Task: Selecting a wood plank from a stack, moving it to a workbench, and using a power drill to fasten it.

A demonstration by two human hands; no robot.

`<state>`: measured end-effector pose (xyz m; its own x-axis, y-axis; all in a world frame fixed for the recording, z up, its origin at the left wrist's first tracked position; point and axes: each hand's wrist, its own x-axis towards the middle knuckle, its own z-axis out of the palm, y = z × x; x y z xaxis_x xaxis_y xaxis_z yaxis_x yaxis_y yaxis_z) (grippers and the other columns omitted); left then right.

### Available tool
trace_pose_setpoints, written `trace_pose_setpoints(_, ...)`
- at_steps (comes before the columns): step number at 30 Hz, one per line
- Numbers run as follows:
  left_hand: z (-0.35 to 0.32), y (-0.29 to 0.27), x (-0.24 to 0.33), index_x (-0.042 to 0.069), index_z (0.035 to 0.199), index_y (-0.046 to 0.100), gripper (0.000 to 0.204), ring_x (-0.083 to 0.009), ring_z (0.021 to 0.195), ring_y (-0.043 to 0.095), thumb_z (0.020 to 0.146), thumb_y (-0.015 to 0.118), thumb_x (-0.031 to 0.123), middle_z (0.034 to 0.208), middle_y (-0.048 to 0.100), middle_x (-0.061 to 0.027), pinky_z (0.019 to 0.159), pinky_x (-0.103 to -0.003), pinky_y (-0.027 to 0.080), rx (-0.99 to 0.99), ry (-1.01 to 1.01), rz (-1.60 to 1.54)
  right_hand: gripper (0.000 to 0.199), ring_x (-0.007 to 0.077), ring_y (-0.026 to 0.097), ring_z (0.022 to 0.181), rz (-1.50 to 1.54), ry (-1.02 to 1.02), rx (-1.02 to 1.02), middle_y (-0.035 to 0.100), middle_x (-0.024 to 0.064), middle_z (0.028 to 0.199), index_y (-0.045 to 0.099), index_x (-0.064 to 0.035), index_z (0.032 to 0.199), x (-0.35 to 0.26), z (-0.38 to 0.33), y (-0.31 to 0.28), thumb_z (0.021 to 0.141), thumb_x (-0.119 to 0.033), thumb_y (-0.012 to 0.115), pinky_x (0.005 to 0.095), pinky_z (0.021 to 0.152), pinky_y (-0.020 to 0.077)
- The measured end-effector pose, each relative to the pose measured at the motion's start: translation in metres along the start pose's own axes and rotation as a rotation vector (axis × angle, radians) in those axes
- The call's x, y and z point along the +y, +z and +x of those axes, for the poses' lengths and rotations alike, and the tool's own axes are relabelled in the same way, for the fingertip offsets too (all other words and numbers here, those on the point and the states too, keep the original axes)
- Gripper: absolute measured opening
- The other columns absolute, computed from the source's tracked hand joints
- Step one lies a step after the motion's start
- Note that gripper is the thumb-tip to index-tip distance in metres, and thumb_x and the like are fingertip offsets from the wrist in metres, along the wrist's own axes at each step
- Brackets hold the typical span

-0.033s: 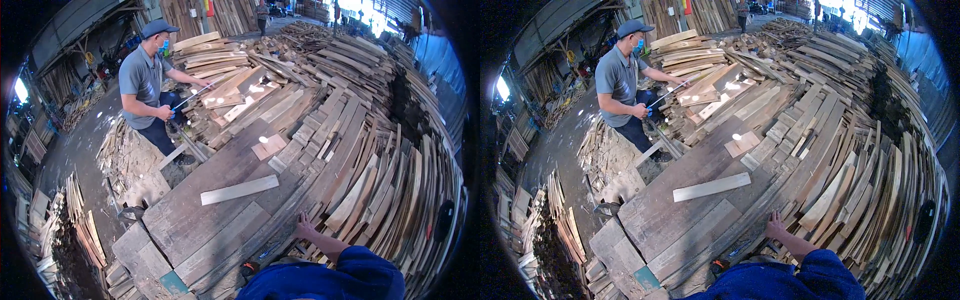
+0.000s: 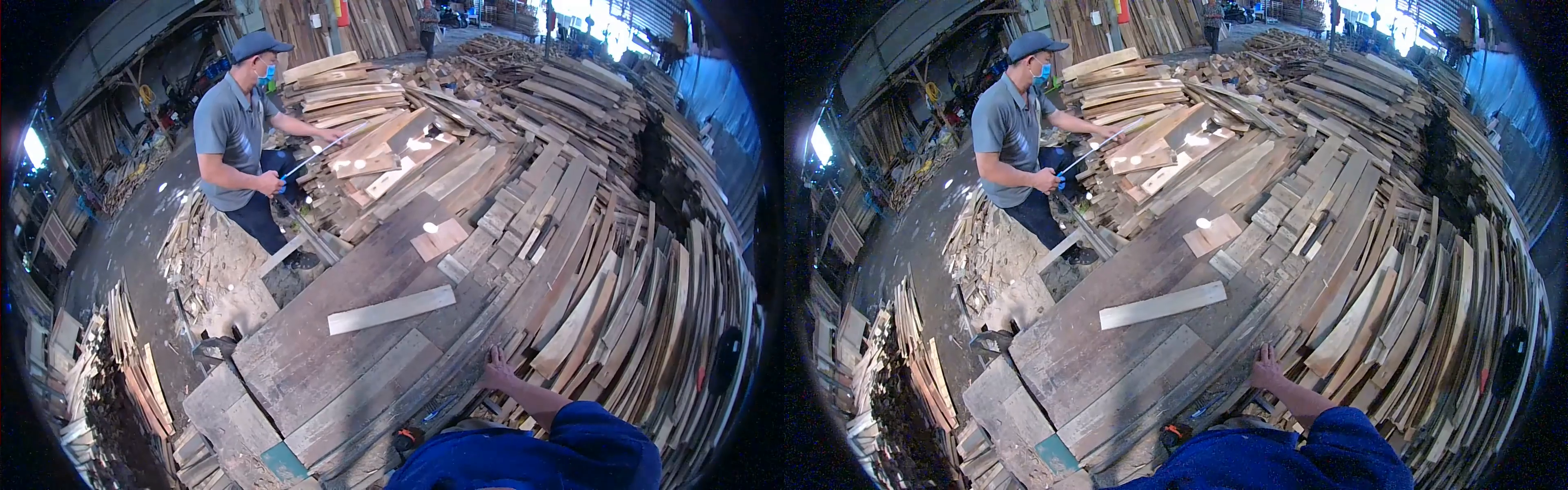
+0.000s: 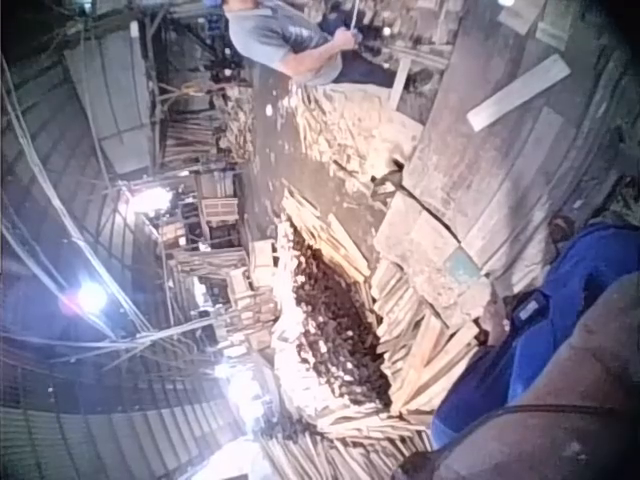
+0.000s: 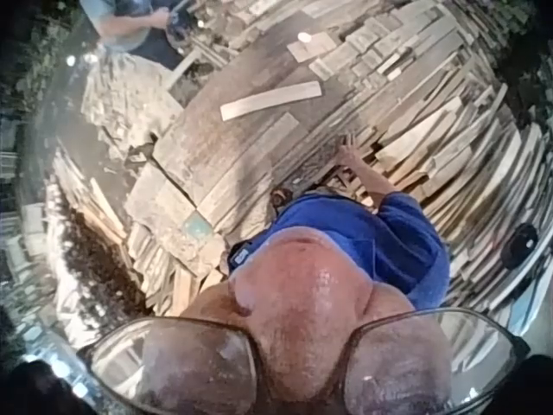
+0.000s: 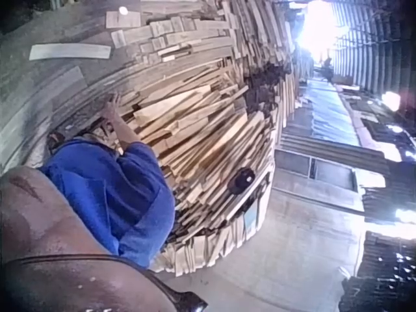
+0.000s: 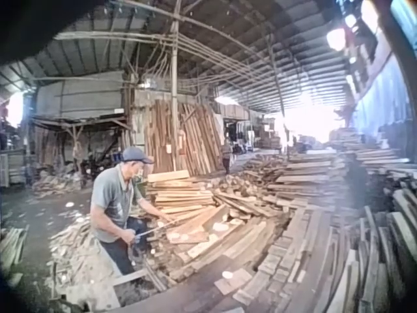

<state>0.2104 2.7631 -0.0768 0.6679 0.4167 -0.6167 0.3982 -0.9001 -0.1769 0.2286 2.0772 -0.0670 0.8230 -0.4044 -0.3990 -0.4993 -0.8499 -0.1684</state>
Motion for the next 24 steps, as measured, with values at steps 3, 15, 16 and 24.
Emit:
trace_pose_setpoints(3, -0.003, -0.001, 0.002, 0.015, 0.113, 0.072, 0.068, -0.0303, 0.105, 0.069, 0.094, 0.034, 0.067, 0.109, 0.073, -0.0105, 0.086, -0.045, 0.052, -0.006, -0.004, 0.017, 0.114, 0.0528, 0.019, 0.142, -0.026, -0.023, 0.041, 0.017, 0.0315, 0.152, 0.034, 0.0135, 0.143, 0.000, 0.002, 0.002, 0.062, -0.051, 0.082, 0.0565, 0.115, 0.0292)
trace_pose_setpoints(15, -0.016, 0.003, 0.005, 0.015, 0.116, 0.071, 0.064, -0.0307, 0.108, 0.067, 0.093, 0.037, 0.064, 0.113, 0.072, -0.0104, 0.087, -0.046, 0.051, 0.292, 0.041, 0.201, 0.072, 0.0586, 0.017, 0.141, 0.044, -0.047, -0.009, 0.014, 0.0430, 0.151, 0.067, 0.0103, 0.113, -0.001, -0.001, -0.002, 0.069, -0.046, 0.077, 0.0547, 0.119, 0.0221)
trace_pose_setpoints(16, -0.018, 0.010, 0.004, 0.015, 0.117, 0.071, 0.064, -0.0302, 0.109, 0.067, 0.093, 0.037, 0.064, 0.114, 0.072, -0.0103, 0.088, -0.046, 0.051, 0.617, 0.093, 0.360, 0.078, 0.0586, 0.017, 0.141, 0.047, -0.044, 0.015, 0.014, 0.0429, 0.151, 0.061, 0.0140, 0.118, 0.001, -0.003, 0.000, 0.069, -0.045, 0.077, 0.0544, 0.119, 0.0225)
trace_pose_setpoints(24, -0.021, 0.046, -0.017, 0.009, 0.122, 0.068, 0.062, -0.0325, 0.120, 0.060, 0.094, 0.039, 0.057, 0.122, 0.068, -0.0148, 0.102, -0.048, 0.042, 0.859, 0.255, 0.433, 0.103, 0.0551, 0.013, 0.144, -0.004, -0.102, -0.100, 0.015, 0.0402, 0.152, 0.037, 0.0185, 0.139, -0.008, 0.003, -0.010, 0.067, -0.043, 0.079, 0.0525, 0.120, 0.0223)
